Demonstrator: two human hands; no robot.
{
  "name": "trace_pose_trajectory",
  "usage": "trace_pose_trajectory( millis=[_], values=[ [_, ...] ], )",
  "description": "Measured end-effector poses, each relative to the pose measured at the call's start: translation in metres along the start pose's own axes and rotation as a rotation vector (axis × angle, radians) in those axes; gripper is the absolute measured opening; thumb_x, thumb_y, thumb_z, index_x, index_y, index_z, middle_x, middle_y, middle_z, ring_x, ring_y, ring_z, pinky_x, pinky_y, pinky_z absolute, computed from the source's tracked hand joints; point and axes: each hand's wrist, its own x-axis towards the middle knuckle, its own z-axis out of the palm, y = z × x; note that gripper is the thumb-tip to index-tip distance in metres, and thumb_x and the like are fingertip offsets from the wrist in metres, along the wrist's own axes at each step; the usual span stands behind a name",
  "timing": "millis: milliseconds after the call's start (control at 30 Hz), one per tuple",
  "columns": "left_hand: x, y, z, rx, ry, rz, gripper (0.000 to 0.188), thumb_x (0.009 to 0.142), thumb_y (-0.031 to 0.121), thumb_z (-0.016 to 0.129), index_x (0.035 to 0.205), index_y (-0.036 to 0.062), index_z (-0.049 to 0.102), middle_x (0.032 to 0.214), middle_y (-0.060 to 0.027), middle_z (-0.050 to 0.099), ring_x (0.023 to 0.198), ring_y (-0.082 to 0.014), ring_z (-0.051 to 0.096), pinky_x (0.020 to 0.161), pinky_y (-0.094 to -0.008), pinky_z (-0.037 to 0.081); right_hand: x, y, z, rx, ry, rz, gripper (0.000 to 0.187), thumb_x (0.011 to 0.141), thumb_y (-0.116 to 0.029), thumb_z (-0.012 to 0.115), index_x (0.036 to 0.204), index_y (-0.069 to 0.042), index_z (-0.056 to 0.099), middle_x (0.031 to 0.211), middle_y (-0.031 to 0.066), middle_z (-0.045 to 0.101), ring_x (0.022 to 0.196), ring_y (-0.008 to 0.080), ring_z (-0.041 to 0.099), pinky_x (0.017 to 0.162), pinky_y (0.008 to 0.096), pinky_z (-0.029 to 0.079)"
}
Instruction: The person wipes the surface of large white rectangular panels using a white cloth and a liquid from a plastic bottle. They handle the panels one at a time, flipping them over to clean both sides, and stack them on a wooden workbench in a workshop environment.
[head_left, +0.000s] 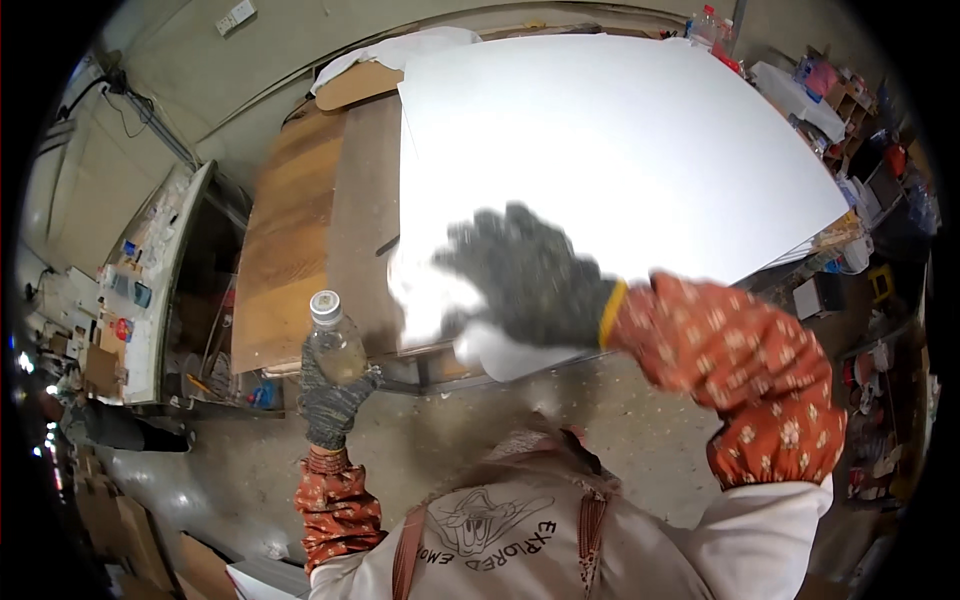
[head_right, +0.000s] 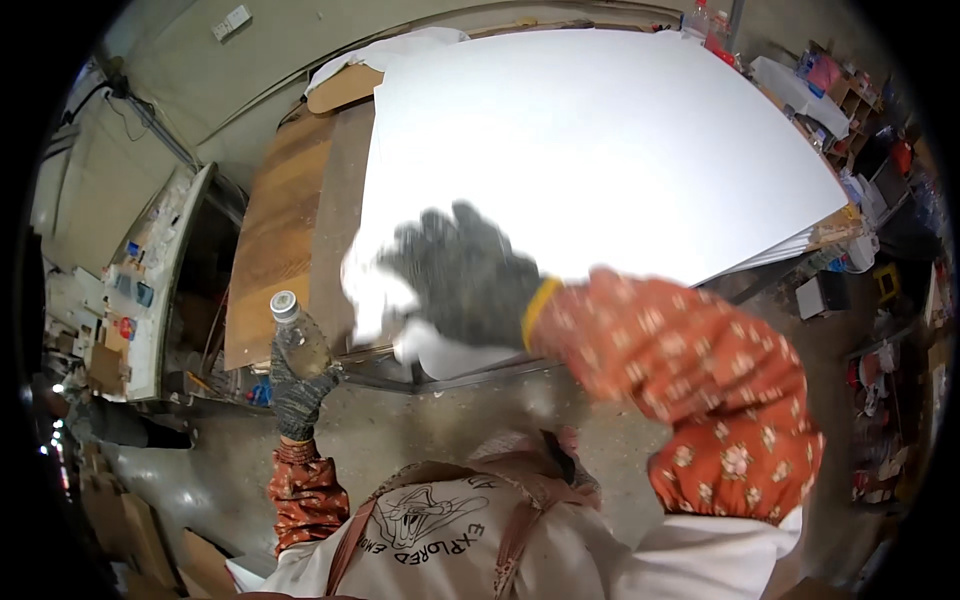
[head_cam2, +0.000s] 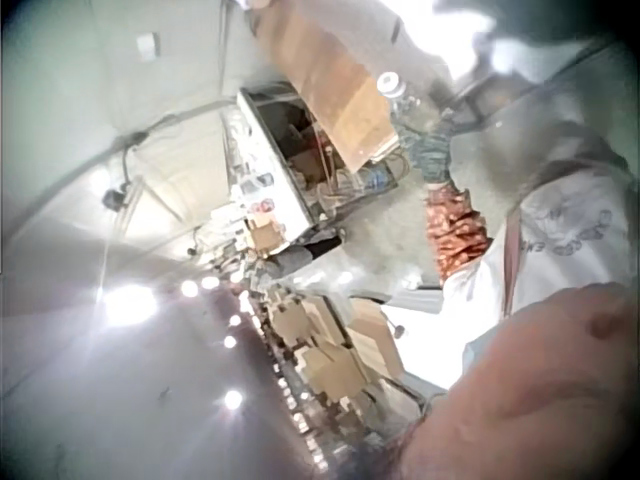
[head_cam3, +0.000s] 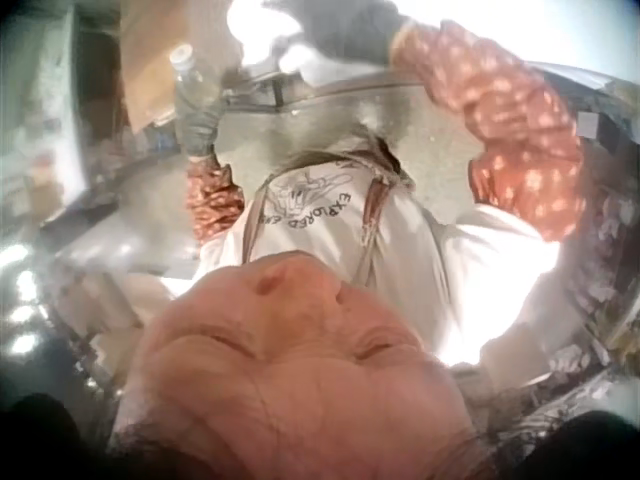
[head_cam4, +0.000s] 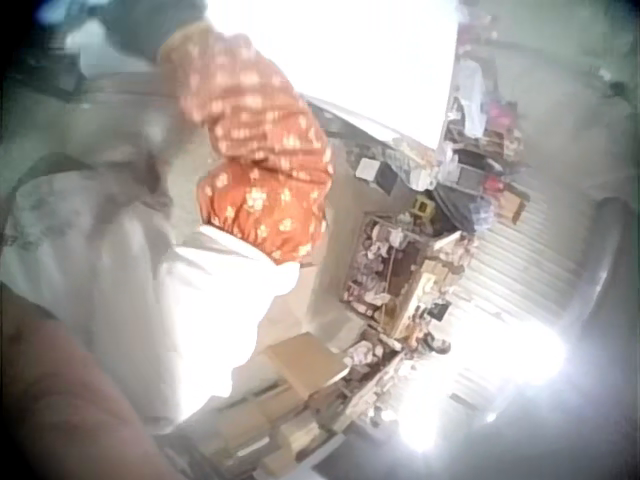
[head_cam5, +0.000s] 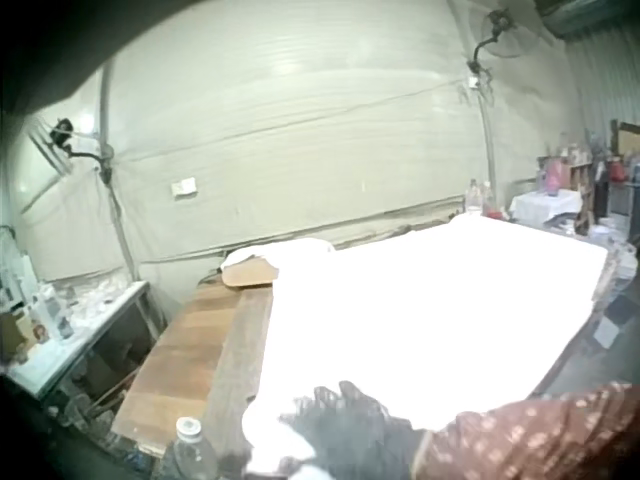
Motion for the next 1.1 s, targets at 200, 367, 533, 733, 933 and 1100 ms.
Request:
trace_pose_trajectory(
  millis=[200,367,533,733,933,1100],
  values=[
    [0.007,0.009,0.002,0.183,-0.022,0.020,0.092,0.057,0.024,0.086,0.132,0.0030,0.038,0.121,-0.0157,0.053,0.110,-0.0308,0.054,0.094,-0.0406,0.045,0.085,0.086,0.028,-0.136,0.228,0.329,0.046,0.090,-0.043,0.050,0.122,-0.010,0.053,0.120,0.0129,0.056,0.110,0.0282,0.052,0.090,0.0467,0.038],
    [0.001,-0.024,0.002,0.332,0.073,0.141,0.091,0.060,0.032,0.084,0.133,0.0026,0.038,0.124,-0.0162,0.051,0.114,-0.0307,0.052,0.099,-0.0412,0.041,0.066,0.046,0.043,0.205,0.408,0.024,0.044,0.086,-0.042,0.058,0.115,-0.008,0.055,0.108,0.0155,0.057,0.098,0.0286,0.054,0.085,0.0445,0.043],
    [0.006,-0.018,-0.005,0.207,0.087,0.058,0.093,0.061,0.038,0.083,0.135,0.0033,0.037,0.129,-0.0172,0.048,0.120,-0.0311,0.047,0.101,-0.0411,0.038,0.024,-0.011,0.056,0.393,0.450,-0.218,0.047,0.078,-0.029,0.063,0.117,-0.005,0.055,0.114,0.0218,0.055,0.104,0.0393,0.053,0.092,0.0496,0.041],
    [-0.011,-0.041,-0.005,0.354,0.116,0.011,0.098,0.061,0.043,0.083,0.138,0.0064,0.035,0.138,-0.0158,0.040,0.126,-0.0322,0.040,0.105,-0.0433,0.033,0.027,-0.017,-0.002,0.337,0.100,-0.261,0.046,0.080,-0.021,0.066,0.121,-0.006,0.053,0.120,0.0218,0.055,0.108,0.0345,0.055,0.091,0.0439,0.048],
    [-0.019,-0.043,0.001,0.218,0.081,-0.136,0.093,0.067,0.043,0.080,0.139,0.0068,0.035,0.140,-0.0154,0.038,0.129,-0.0309,0.038,0.107,-0.0433,0.031,0.003,0.088,0.029,0.165,0.091,0.435,0.048,0.088,-0.027,0.060,0.130,-0.006,0.047,0.110,0.0195,0.062,0.100,0.0338,0.061,0.085,0.0422,0.050],
    [-0.012,-0.046,-0.004,0.085,0.174,-0.140,0.085,0.068,0.037,0.081,0.136,0.0076,0.040,0.129,-0.0124,0.051,0.117,-0.0268,0.052,0.101,-0.0374,0.041,0.009,0.101,0.032,-0.028,0.037,0.402,0.051,0.087,-0.030,0.062,0.130,-0.007,0.047,0.116,0.0207,0.059,0.104,0.0356,0.059,0.086,0.0422,0.048]
  ],
)
